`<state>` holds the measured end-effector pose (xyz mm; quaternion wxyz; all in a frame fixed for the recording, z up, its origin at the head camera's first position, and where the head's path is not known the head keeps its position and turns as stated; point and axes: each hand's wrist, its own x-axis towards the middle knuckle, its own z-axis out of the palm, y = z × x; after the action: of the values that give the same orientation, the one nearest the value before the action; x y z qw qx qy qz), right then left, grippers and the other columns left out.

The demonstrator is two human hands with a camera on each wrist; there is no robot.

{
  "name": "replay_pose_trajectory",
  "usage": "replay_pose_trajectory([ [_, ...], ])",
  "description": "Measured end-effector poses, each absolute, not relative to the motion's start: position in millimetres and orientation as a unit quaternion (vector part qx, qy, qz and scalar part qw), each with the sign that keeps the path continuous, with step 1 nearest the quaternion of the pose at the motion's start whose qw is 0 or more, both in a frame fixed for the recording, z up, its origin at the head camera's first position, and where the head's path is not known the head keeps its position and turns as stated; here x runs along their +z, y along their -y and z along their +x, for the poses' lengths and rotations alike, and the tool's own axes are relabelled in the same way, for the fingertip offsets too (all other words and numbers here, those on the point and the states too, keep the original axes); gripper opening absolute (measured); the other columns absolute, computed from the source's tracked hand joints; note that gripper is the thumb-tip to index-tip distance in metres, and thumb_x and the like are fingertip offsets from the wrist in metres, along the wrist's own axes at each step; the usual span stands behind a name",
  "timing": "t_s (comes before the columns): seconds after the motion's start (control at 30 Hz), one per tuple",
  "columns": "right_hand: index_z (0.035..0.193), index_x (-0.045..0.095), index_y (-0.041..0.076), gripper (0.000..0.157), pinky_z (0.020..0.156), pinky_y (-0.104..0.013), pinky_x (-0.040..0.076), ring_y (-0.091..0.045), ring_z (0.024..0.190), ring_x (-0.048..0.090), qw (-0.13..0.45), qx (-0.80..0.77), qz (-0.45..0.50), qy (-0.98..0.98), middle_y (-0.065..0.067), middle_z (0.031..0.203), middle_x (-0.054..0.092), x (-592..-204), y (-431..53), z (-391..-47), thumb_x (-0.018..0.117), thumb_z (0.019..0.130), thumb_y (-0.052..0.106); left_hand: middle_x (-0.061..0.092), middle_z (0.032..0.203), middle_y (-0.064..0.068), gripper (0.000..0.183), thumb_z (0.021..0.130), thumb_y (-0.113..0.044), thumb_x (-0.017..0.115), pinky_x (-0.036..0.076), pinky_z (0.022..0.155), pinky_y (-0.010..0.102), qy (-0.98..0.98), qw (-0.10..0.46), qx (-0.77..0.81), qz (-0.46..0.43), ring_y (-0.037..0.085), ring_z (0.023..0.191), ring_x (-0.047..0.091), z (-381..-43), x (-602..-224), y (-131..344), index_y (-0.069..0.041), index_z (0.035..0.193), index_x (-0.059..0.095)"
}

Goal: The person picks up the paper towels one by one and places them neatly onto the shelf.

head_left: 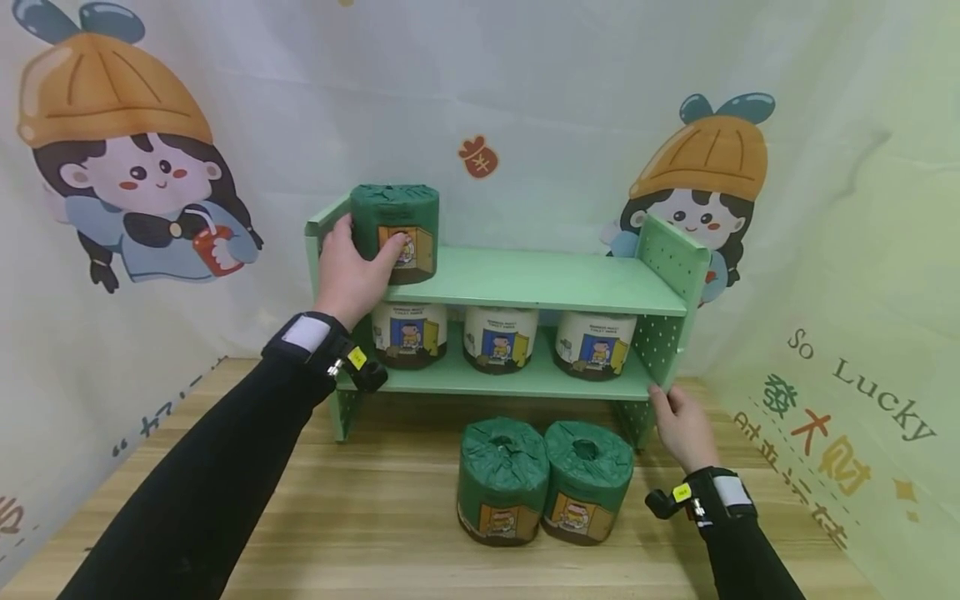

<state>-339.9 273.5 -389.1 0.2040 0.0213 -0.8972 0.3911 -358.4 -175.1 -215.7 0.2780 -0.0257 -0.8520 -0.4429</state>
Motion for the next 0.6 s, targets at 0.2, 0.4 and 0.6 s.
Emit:
replay_pose_trajectory([
  [0.2, 0.119, 0.063, 0.001, 0.045, 0.048, -0.032, 0.039, -0.023, 0.06, 0.047, 0.204, 0.392, 0.023, 0.897, -0.009, 0.07, 0.05, -393.0, -274.9, -340.0, 0.039, 0.109, 0.037, 0.021, 0.155, 0.014, 0.091, 0.095, -0.053, 0.059, 0.031, 0.111, 0.047, 0.821, 0.282, -0.493, -0.056, 0.027, 0.138, 0.023, -354.7, -222.0, 177.2, -0.009, 0.157, 0.009],
  [0.4, 0.12, 0.062, 0.001, 0.045, 0.05, -0.033, 0.039, -0.024, 0.063, 0.047, 0.202, 0.395, 0.02, 0.896, -0.009, 0.072, 0.05, -391.3, -275.3, -339.3, 0.038, 0.109, 0.038, 0.009, 0.159, 0.011, 0.088, 0.098, -0.046, 0.058, 0.025, 0.114, 0.038, 0.805, 0.28, -0.515, -0.086, 0.018, 0.14, 0.014, -335.4, -225.3, 173.6, -0.007, 0.157, 0.005],
  [0.6, 0.124, 0.061, 0.001, 0.046, 0.049, -0.033, 0.038, -0.024, 0.063, 0.047, 0.196, 0.4, 0.016, 0.895, -0.009, 0.073, 0.049, -388.3, -273.6, -338.3, 0.037, 0.109, 0.039, 0.021, 0.156, 0.008, 0.08, 0.098, -0.04, 0.062, 0.03, 0.112, 0.035, 0.775, 0.285, -0.554, -0.106, 0.014, 0.137, 0.025, -309.4, -230.4, 168.5, -0.008, 0.156, 0.017],
])
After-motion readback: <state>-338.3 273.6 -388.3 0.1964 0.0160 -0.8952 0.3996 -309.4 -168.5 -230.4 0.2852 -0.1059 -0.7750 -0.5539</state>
